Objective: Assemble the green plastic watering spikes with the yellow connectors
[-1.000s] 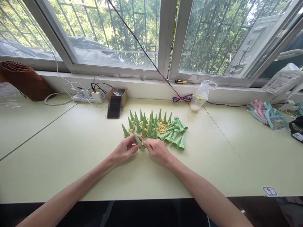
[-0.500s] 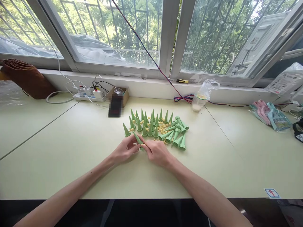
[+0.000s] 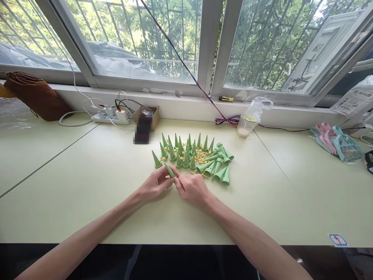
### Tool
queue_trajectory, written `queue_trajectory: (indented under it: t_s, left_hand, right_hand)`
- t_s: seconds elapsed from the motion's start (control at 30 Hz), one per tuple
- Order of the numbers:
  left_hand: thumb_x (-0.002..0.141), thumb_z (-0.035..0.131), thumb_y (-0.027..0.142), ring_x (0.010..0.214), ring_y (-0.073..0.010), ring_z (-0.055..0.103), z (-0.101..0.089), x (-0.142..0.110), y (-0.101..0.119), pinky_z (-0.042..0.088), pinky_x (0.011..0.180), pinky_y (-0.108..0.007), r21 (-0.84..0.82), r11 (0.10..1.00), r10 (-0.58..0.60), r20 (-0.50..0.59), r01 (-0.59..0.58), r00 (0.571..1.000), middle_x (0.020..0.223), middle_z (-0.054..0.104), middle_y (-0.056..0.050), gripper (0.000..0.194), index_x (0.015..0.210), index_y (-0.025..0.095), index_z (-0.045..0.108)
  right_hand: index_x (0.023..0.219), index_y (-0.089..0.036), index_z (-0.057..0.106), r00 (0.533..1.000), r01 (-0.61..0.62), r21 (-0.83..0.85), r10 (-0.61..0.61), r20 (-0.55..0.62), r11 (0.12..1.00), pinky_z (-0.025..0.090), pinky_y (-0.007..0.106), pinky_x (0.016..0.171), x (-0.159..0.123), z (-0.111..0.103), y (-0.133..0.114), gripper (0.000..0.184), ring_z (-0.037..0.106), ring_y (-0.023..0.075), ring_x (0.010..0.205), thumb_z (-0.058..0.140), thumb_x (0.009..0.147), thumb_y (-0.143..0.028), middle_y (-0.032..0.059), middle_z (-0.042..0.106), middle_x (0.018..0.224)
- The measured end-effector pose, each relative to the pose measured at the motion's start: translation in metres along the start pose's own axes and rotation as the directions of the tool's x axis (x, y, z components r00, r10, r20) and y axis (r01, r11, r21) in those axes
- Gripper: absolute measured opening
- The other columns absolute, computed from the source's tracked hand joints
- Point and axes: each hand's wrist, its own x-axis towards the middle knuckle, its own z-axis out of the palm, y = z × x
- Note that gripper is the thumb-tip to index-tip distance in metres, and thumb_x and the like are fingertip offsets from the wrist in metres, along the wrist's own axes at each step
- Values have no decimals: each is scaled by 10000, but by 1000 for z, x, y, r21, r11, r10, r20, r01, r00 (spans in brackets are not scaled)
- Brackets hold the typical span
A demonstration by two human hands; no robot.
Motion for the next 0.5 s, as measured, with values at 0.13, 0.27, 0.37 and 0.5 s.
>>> queue_trajectory:
  t_s: [0.13, 0.27, 0.37, 0.5]
  left_hand:
    - [912, 577, 305, 763, -139, 573, 0, 0, 2, 511, 637, -257, 10, 1000, -5, 2, 5, 1000, 947, 608, -59, 175, 1010, 162, 553]
    - [912, 579, 298, 799, -150, 585, 1, 0, 3, 519, 657, -264, 12, 1000, 4, 2, -4, 1000, 949, 609, -61, 177, 1018, 158, 560]
    - [911, 583, 294, 806, -154, 592, 1, 0, 4, 521, 664, -266, 12, 1000, 13, 6, -13, 1000, 944, 613, -61, 184, 1029, 154, 563]
    - [912, 581, 285, 821, -159, 600, 1, 1, 4, 524, 680, -269, 11, 1000, 18, 5, -18, 1000, 949, 616, -62, 174, 1024, 152, 564]
  right_hand:
    - [653, -172, 565, 999, 28, -27, -29, -39, 999, 233, 276, 492, 0, 1, -1, 419, 444, 108, 452, 358, 1007, -260, 19, 573, 559]
    - [643, -166, 566, 997, 47, -41, -50, -66, 998, 223, 268, 480, 0, 1, -1, 430, 438, 98, 437, 351, 1006, -252, 11, 572, 549]
    - [633, -167, 563, 996, 46, -43, -49, -75, 998, 219, 270, 472, 1, 1, -1, 433, 423, 96, 426, 349, 1000, -252, 8, 568, 541]
    - [635, -169, 567, 996, 41, -28, -43, -72, 999, 232, 273, 475, 2, 1, -1, 428, 427, 99, 434, 353, 996, -249, 9, 576, 549]
